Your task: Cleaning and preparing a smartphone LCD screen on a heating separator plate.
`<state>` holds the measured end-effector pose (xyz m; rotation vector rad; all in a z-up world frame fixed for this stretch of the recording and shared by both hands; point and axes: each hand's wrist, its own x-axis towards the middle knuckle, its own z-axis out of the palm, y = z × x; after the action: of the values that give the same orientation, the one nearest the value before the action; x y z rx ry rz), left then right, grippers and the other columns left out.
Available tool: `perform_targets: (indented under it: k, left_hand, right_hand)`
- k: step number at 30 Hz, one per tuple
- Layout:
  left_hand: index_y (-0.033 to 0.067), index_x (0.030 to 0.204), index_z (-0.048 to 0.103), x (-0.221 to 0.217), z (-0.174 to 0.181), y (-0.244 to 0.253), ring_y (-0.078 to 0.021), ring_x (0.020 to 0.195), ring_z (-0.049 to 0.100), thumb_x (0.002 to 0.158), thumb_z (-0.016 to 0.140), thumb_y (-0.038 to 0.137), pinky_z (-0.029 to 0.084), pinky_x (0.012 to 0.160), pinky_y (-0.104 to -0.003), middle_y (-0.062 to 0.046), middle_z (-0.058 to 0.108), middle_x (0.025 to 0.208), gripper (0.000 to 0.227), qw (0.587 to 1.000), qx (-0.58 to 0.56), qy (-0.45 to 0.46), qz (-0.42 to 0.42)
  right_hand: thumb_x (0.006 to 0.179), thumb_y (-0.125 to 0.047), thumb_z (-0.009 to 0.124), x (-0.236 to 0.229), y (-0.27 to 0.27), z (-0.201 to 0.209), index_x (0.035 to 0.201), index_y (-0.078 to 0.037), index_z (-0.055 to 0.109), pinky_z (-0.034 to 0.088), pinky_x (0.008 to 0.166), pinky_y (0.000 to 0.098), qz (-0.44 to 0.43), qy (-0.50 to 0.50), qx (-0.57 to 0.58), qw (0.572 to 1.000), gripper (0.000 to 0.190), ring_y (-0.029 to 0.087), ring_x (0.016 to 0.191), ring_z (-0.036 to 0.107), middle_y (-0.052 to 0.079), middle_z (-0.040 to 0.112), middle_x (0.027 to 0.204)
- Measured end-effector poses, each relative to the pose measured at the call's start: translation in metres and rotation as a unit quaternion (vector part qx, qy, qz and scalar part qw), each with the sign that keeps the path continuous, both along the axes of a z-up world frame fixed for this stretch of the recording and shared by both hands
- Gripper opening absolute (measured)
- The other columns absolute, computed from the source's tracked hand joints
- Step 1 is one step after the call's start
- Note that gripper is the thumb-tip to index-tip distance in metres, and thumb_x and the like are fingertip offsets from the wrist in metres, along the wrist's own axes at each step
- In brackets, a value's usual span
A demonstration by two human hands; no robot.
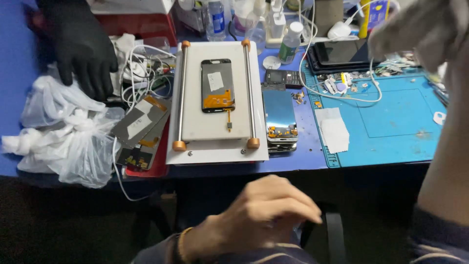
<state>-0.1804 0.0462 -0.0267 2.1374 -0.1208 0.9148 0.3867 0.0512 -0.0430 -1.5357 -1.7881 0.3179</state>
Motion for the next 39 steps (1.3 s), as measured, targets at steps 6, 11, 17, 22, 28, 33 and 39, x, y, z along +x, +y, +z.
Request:
perform_targets:
  k: [6, 11, 17, 22, 28, 33, 39]
  left_hand:
    - [0.0036, 0.119, 0.07, -0.042, -0.002, 0.016, -0.0255, 0.109, 0.074, 0.092, 0.081, 0.017, 0.062, 0.095, -0.035, -0.016, 0.07, 0.125, 0.033, 0.987, -0.078, 0.03, 0.139]
    - [-0.0095, 0.12, 0.061, -0.009, 0.009, 0.009, -0.0378, 0.115, 0.065, 0.081, 0.082, 0.025, 0.054, 0.097, -0.043, -0.024, 0.065, 0.123, 0.056, 0.982, -0.087, 0.077, 0.147]
    - [0.0071, 0.095, 0.058, -0.019, -0.035, -0.007, -0.027, 0.113, 0.069, 0.089, 0.088, 0.028, 0.054, 0.099, -0.039, -0.009, 0.068, 0.111, 0.037, 0.985, -0.067, 0.068, 0.144]
    - [-0.0005, 0.105, 0.061, -0.035, -0.039, 0.003, -0.0268, 0.087, 0.073, 0.087, 0.084, 0.016, 0.056, 0.08, -0.036, -0.009, 0.069, 0.095, 0.034, 0.966, -0.204, 0.127, 0.094]
    - [0.0066, 0.109, 0.066, -0.06, -0.047, 0.035, -0.0259, 0.084, 0.072, 0.092, 0.08, 0.009, 0.056, 0.073, -0.034, -0.008, 0.067, 0.091, 0.021, 0.964, -0.157, 0.214, 0.011]
    - [0.008, 0.122, 0.066, -0.087, -0.022, 0.069, -0.0256, 0.079, 0.072, 0.086, 0.082, 0.014, 0.057, 0.067, -0.034, -0.01, 0.067, 0.096, 0.039, 0.958, -0.136, 0.253, -0.003]
    - [0.011, 0.143, 0.055, -0.105, -0.018, 0.085, -0.0349, 0.095, 0.072, 0.089, 0.078, 0.007, 0.06, 0.079, -0.039, -0.014, 0.068, 0.109, 0.059, 0.949, -0.123, 0.266, -0.12]
  right_hand:
    - [0.088, -0.009, 0.072, -0.233, -0.046, 0.066, 0.111, -0.008, 0.074, 0.061, 0.055, 0.0293, 0.165, 0.028, -0.147, 0.975, 0.024, 0.019, 0.067, 0.076, 0.004, 0.076, 0.077]
    - [0.087, -0.012, 0.074, -0.319, -0.007, 0.074, 0.105, -0.002, 0.067, 0.059, 0.062, 0.0367, 0.455, 0.018, -0.145, 0.878, 0.022, 0.029, 0.08, 0.073, 0.011, 0.074, 0.093]
    - [0.092, -0.02, 0.079, -0.328, 0.006, 0.04, 0.093, -0.006, 0.068, 0.05, 0.059, 0.0428, 0.513, 0.006, -0.172, 0.841, 0.018, 0.03, 0.071, 0.067, 0.008, 0.066, 0.076]
    - [0.094, -0.02, 0.076, -0.341, 0.007, 0.043, 0.096, -0.003, 0.068, 0.051, 0.055, 0.0392, 0.493, 0.091, -0.222, 0.837, 0.019, 0.028, 0.067, 0.069, 0.008, 0.067, 0.078]
    - [0.091, -0.021, 0.076, -0.361, -0.006, 0.035, 0.102, -0.005, 0.071, 0.056, 0.057, 0.0317, 0.394, 0.104, -0.261, 0.875, 0.02, 0.019, 0.07, 0.075, 0.003, 0.075, 0.084]
    - [0.089, -0.021, 0.076, -0.389, -0.02, 0.039, 0.107, -0.007, 0.07, 0.056, 0.055, 0.0276, 0.272, 0.1, -0.258, 0.922, 0.024, 0.014, 0.068, 0.073, 0.001, 0.076, 0.086]
    - [0.079, -0.029, 0.083, -0.422, -0.048, 0.044, 0.11, -0.019, 0.077, 0.047, 0.046, 0.0291, 0.013, 0.081, -0.418, 0.905, 0.032, 0.014, 0.049, 0.056, 0.001, 0.069, 0.061]
